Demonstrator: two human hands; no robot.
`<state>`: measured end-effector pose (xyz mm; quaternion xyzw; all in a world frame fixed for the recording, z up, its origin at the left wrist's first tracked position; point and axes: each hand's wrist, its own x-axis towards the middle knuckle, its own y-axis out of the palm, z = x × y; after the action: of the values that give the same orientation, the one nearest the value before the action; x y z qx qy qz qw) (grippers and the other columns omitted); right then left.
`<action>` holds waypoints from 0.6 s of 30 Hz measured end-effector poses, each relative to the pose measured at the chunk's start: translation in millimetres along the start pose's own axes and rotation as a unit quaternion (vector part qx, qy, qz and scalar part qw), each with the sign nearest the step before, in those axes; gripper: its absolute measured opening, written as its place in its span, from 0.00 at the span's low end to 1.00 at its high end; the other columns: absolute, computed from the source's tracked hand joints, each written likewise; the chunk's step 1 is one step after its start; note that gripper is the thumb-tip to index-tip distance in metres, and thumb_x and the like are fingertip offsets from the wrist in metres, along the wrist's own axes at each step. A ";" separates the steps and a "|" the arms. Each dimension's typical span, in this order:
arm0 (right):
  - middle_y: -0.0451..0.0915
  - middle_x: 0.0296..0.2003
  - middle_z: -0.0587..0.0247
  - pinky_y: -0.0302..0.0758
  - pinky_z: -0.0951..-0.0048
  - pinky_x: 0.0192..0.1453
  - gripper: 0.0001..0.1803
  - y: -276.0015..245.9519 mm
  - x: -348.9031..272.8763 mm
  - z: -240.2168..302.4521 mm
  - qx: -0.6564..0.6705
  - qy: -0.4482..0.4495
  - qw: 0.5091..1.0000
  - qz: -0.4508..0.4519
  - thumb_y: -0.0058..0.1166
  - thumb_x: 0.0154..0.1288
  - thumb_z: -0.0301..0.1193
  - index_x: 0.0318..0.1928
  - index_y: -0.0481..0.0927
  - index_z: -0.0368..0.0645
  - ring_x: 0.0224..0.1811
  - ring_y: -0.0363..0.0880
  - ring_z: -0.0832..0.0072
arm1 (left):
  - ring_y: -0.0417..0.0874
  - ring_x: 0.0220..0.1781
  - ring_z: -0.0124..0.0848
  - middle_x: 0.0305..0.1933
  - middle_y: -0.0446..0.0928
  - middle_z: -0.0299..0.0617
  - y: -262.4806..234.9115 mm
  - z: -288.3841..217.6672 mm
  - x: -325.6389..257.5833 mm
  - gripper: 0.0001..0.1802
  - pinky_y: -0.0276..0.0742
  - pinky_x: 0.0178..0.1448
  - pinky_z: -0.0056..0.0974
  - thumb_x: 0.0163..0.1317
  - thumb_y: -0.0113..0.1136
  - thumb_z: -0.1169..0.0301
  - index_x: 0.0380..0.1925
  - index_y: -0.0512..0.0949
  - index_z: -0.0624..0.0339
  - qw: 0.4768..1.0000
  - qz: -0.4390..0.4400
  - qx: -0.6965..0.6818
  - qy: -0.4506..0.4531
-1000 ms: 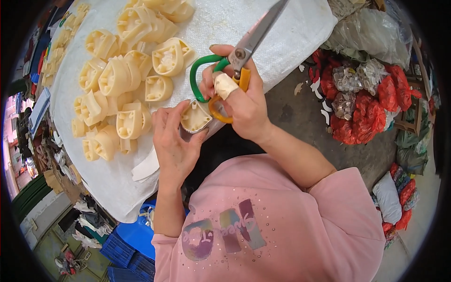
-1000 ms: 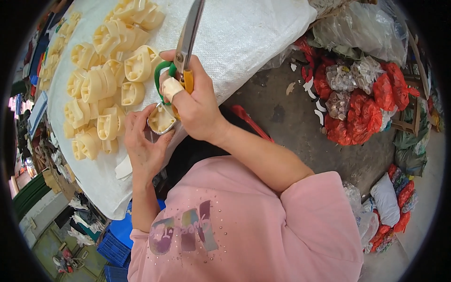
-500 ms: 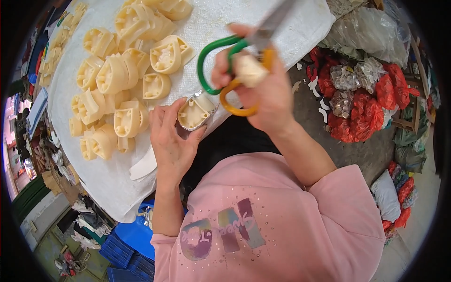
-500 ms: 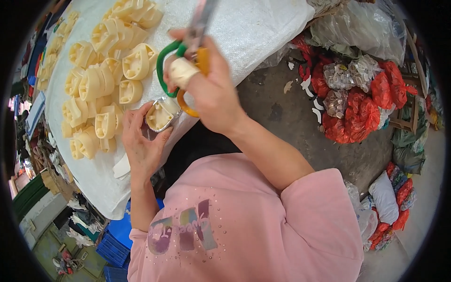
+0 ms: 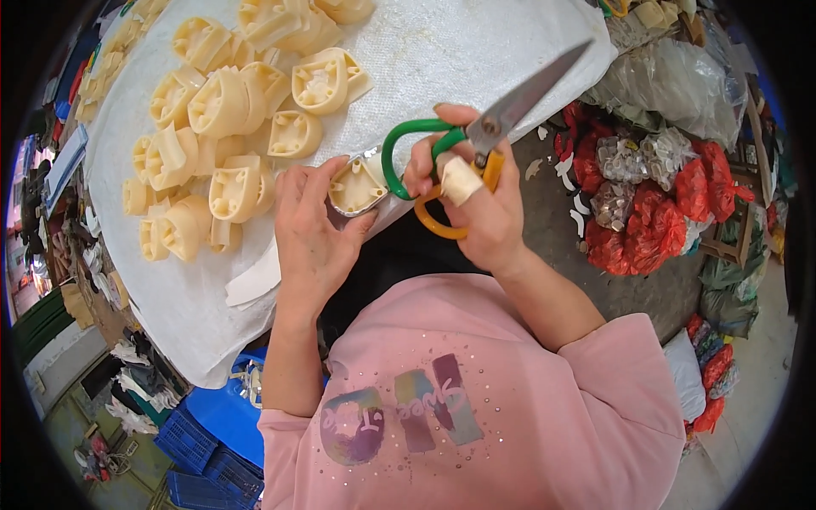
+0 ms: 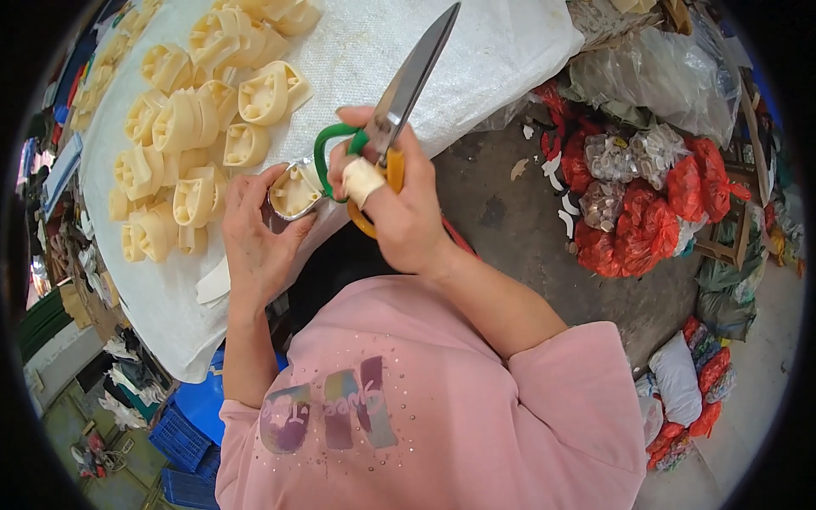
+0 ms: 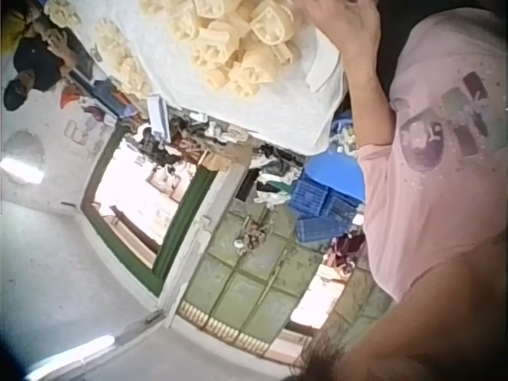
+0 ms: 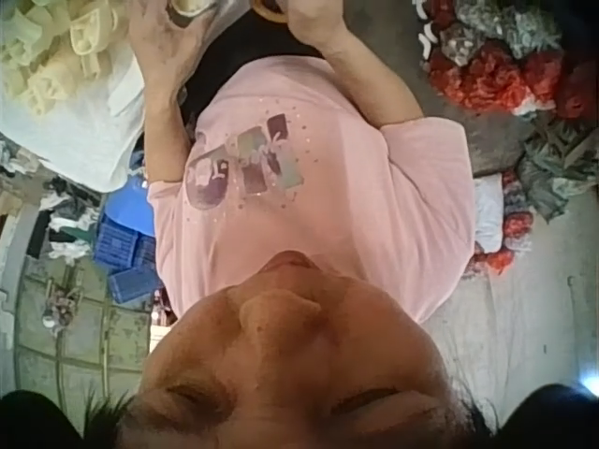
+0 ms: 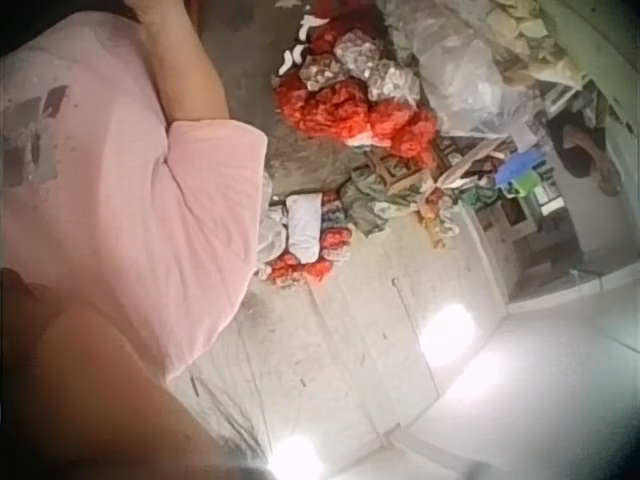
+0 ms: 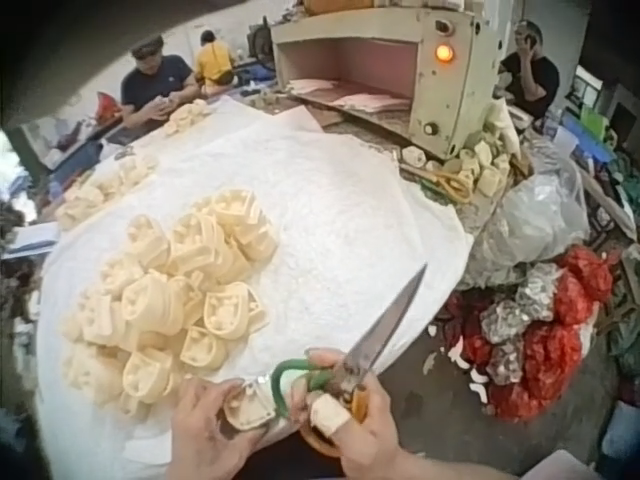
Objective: Trimming and assembling metallic components onto plastic shoe heels.
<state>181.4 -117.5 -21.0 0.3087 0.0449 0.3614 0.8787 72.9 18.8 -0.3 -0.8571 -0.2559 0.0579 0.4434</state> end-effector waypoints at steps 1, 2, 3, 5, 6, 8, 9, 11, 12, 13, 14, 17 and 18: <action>0.70 0.34 0.58 0.69 0.69 0.43 0.24 -5.2 5.8 4.4 0.009 0.036 0.999 0.003 0.45 0.66 0.26 0.62 0.60 0.38 0.35 0.69 0.74 | 0.70 0.34 0.34 0.34 0.67 0.42 -1.4 0.6 -0.7 0.31 0.69 0.39 0.34 0.36 0.71 0.80 0.47 0.76 0.62 1.000 0.006 0.002 0.001; 0.69 0.35 0.56 0.69 0.64 0.45 0.26 -8.9 10.2 9.4 0.018 0.072 0.997 0.006 0.45 0.66 0.28 0.63 0.59 0.41 0.36 0.69 0.70 | 0.70 0.34 0.34 0.34 0.67 0.42 -2.0 0.1 -0.8 0.31 0.69 0.39 0.34 0.36 0.71 0.80 0.47 0.76 0.62 1.000 0.001 0.001 0.001; 0.69 0.35 0.55 0.70 0.63 0.45 0.26 -10.2 12.7 12.6 0.014 0.068 0.998 -0.007 0.46 0.65 0.27 0.63 0.59 0.41 0.36 0.69 0.70 | 0.71 0.35 0.35 0.34 0.68 0.42 -1.6 -0.1 -0.9 0.31 0.70 0.40 0.35 0.36 0.71 0.80 0.47 0.76 0.62 1.000 0.005 -0.002 -0.002; 0.70 0.36 0.56 0.70 0.66 0.45 0.27 -15.1 21.7 22.4 -0.040 0.018 0.999 -0.026 0.47 0.65 0.28 0.63 0.58 0.39 0.36 0.70 0.71 | 0.72 0.36 0.35 0.35 0.68 0.43 0.1 1.1 -0.5 0.31 0.70 0.41 0.35 0.37 0.71 0.80 0.47 0.76 0.62 1.000 0.001 -0.006 -0.005; 0.71 0.36 0.57 0.70 0.68 0.45 0.28 -13.4 28.7 32.0 -0.079 -0.001 0.996 -0.038 0.48 0.64 0.28 0.63 0.59 0.38 0.36 0.70 0.73 | 0.73 0.38 0.35 0.37 0.69 0.43 0.3 4.0 -2.3 0.31 0.71 0.43 0.34 0.37 0.71 0.79 0.48 0.75 0.62 1.000 -0.001 -0.015 -0.002; 0.72 0.37 0.64 0.70 0.77 0.44 0.30 -20.1 46.7 45.9 -0.235 -0.007 0.971 -0.048 0.51 0.59 0.27 0.62 0.62 0.35 0.38 0.71 0.79 | 0.74 0.40 0.34 0.38 0.70 0.43 -3.8 2.8 -4.5 0.32 0.71 0.45 0.33 0.36 0.71 0.79 0.48 0.75 0.62 1.000 -0.012 -0.025 0.001; 0.72 0.39 0.63 0.70 0.77 0.44 0.31 -23.3 57.4 48.7 -0.331 -0.013 0.943 -0.036 0.54 0.58 0.28 0.62 0.63 0.36 0.39 0.70 0.78 | 0.74 0.42 0.35 0.40 0.71 0.43 -10.1 -0.9 -8.2 0.32 0.71 0.47 0.34 0.37 0.70 0.80 0.48 0.75 0.62 0.992 -0.023 -0.123 -0.006; 0.72 0.40 0.61 0.70 0.76 0.45 0.32 -40.7 78.3 47.5 -0.428 -0.024 0.903 -0.018 0.56 0.56 0.29 0.63 0.64 0.38 0.40 0.70 0.77 | 0.74 0.44 0.35 0.42 0.72 0.44 -14.3 -0.8 -16.3 0.31 0.71 0.49 0.35 0.37 0.69 0.81 0.48 0.75 0.62 0.974 -0.040 -0.224 -0.010; 0.72 0.41 0.59 0.70 0.75 0.45 0.34 -49.2 91.0 44.2 -0.522 -0.080 0.849 -0.017 0.58 0.55 0.30 0.63 0.65 0.39 0.41 0.70 0.76 | 0.74 0.46 0.33 0.45 0.72 0.43 -20.8 0.2 -23.2 0.31 0.71 0.51 0.33 0.38 0.69 0.81 0.49 0.74 0.63 0.950 -0.050 -0.309 -0.011; 0.72 0.41 0.56 0.70 0.75 0.45 0.35 -53.2 102.1 41.3 -0.606 -0.138 0.783 -0.013 0.59 0.54 0.31 0.63 0.66 0.40 0.42 0.70 0.74 | 0.74 0.48 0.30 0.48 0.72 0.41 -25.5 4.7 -30.2 0.31 0.71 0.53 0.32 0.40 0.69 0.81 0.50 0.73 0.63 0.918 -0.062 -0.391 -0.012; 0.72 0.41 0.51 0.70 0.74 0.42 0.34 -56.2 110.9 43.2 -0.622 -0.136 0.771 -0.021 0.60 0.54 0.32 0.62 0.68 0.39 0.40 0.71 0.72 | 0.74 0.48 0.30 0.48 0.72 0.41 -29.1 8.6 -37.6 0.31 0.71 0.53 0.32 0.40 0.69 0.81 0.50 0.73 0.63 0.920 -0.081 -0.384 -0.017; 0.78 0.38 0.57 0.72 0.73 0.41 0.29 -92.3 137.9 40.0 -0.624 -0.108 0.772 -0.044 0.53 0.53 0.28 0.59 0.72 0.37 0.36 0.73 0.74 | 0.73 0.50 0.29 0.49 0.71 0.40 -37.7 23.5 -62.7 0.32 0.70 0.56 0.34 0.42 0.70 0.81 0.52 0.71 0.64 0.890 -0.145 -0.429 -0.058; 0.79 0.41 0.53 0.72 0.71 0.45 0.29 -103.0 140.7 38.5 -0.605 -0.096 0.789 -0.044 0.52 0.53 0.29 0.59 0.72 0.37 0.39 0.76 0.69 | 0.73 0.50 0.29 0.49 0.71 0.40 -43.3 28.4 -72.1 0.32 0.70 0.56 0.34 0.42 0.70 0.81 0.52 0.71 0.64 0.891 -0.170 -0.417 -0.065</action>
<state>358.9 -100.4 -28.9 -0.2548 -0.2540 0.2441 0.9006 -15.2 24.8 7.6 -0.9007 -0.4268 -0.0747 0.0309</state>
